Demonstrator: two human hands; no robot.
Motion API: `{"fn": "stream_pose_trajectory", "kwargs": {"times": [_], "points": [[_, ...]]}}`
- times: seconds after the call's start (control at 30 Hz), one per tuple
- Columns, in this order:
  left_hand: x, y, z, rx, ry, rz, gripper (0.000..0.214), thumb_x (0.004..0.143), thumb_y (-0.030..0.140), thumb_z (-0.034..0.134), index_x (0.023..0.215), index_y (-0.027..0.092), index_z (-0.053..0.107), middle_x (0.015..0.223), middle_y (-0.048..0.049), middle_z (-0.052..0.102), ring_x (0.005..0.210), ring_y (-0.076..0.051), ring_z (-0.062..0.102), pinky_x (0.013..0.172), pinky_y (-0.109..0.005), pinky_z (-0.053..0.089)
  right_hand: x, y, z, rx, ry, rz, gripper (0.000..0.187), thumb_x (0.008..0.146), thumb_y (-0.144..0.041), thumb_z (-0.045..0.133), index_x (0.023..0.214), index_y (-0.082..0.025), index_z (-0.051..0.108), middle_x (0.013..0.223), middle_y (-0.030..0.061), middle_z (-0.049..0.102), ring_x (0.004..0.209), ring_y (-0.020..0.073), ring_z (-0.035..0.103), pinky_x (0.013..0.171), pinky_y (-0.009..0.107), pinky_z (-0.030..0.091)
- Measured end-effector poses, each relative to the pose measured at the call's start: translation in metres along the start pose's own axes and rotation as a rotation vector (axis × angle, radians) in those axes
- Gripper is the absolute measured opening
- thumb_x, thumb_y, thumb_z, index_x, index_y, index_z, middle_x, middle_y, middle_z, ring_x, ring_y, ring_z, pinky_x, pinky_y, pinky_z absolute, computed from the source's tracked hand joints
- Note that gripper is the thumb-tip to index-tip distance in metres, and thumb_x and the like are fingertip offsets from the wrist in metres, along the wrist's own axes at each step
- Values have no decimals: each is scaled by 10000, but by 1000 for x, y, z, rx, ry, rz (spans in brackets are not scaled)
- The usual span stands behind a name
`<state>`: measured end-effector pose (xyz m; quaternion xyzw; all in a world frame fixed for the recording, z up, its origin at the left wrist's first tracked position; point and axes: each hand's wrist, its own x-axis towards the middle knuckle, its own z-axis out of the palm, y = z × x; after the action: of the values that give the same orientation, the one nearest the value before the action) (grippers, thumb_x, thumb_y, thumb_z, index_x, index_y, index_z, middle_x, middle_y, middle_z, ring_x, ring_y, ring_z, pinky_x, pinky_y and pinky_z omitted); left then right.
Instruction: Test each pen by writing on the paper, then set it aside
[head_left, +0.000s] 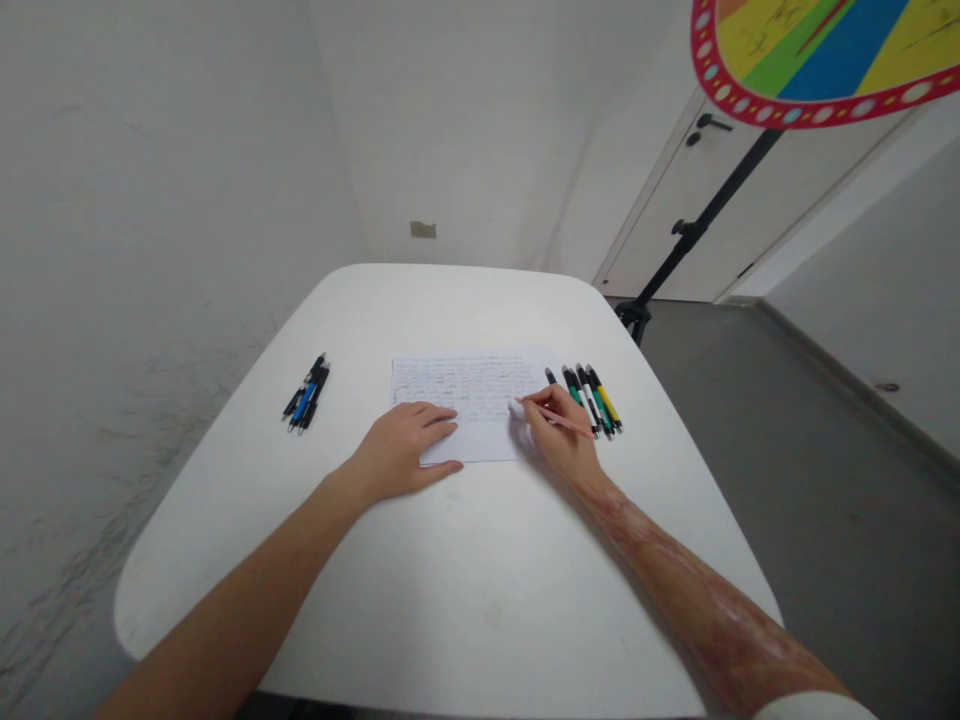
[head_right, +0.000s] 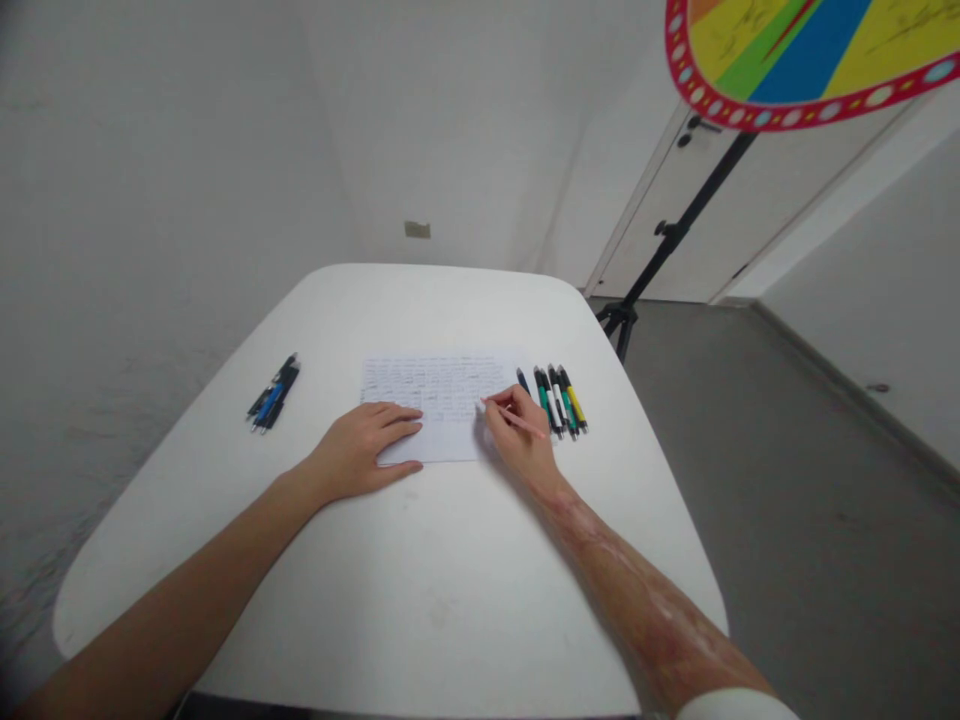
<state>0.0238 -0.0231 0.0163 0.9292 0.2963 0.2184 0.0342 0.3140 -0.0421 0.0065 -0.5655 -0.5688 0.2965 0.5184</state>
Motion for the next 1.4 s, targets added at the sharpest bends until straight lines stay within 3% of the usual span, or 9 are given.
{"fn": "stream_pose_trajectory", "kwargs": {"times": [0.07,0.17,0.27,0.4,0.63,0.83,1.07,1.23,1.4], "points": [[0,-1,-2,10,-10,7,404,988,494,780,1295,230,765,1401,-137,754,1258,-340,722,1082,-559,590,-1,-2,-1,19,-2,2,191,966,-417,729,989,-229,702,757,9,678,687,179,598,621,317,420],[0,-3,-6,28,-20,8,373,992,476,774,1270,228,774,1386,-135,761,1245,-340,727,1071,-557,594,0,-6,-7,36,-40,-19,256,978,-486,733,1011,-233,726,779,24,704,674,182,614,619,326,442],[-2,-6,-11,40,-16,3,357,984,468,779,1235,215,779,1363,-132,771,1223,-338,736,1057,-551,599,7,-8,-21,115,-145,-26,383,905,-471,783,1212,-250,722,1096,103,804,828,227,701,649,337,506],[-4,-10,-16,50,-13,-15,351,968,468,791,1212,215,783,1352,-123,777,1217,-337,740,1054,-550,601,17,-6,-41,157,-271,-45,624,862,-476,767,1442,-287,636,1423,141,746,848,213,687,651,334,523],[-7,-12,-15,59,-16,-13,368,969,462,784,1224,197,776,1364,-132,772,1202,-340,748,1039,-549,609,27,2,-57,-5,-191,-151,540,944,-500,723,1428,-272,646,1294,132,784,1001,280,709,767,385,545],[-8,-14,-15,52,-20,-18,366,975,464,778,1225,196,777,1369,-134,770,1212,-336,747,1053,-545,604,34,8,-79,-395,-243,-407,637,891,-295,638,1523,-280,553,1149,90,630,1019,311,603,972,513,513],[-7,-13,-16,57,-13,-5,364,985,465,766,1232,198,773,1370,-136,769,1210,-339,748,1048,-540,606,33,13,-80,-829,-369,-428,703,813,-300,650,1501,-171,586,1179,152,615,1094,378,590,988,557,484],[-6,-13,-16,62,-11,-1,362,981,461,771,1215,184,773,1359,-137,773,1195,-336,750,1035,-538,611,35,20,-80,-847,-370,-436,552,839,-312,681,1377,-194,696,1230,165,634,1126,377,606,998,553,487],[-7,-13,-15,52,-10,-13,375,978,470,771,1232,194,770,1368,-138,769,1200,-334,748,1043,-542,603,34,18,-74,-677,-276,-495,357,954,-332,653,1283,-207,714,1117,140,657,1091,358,623,988,550,503]]}}
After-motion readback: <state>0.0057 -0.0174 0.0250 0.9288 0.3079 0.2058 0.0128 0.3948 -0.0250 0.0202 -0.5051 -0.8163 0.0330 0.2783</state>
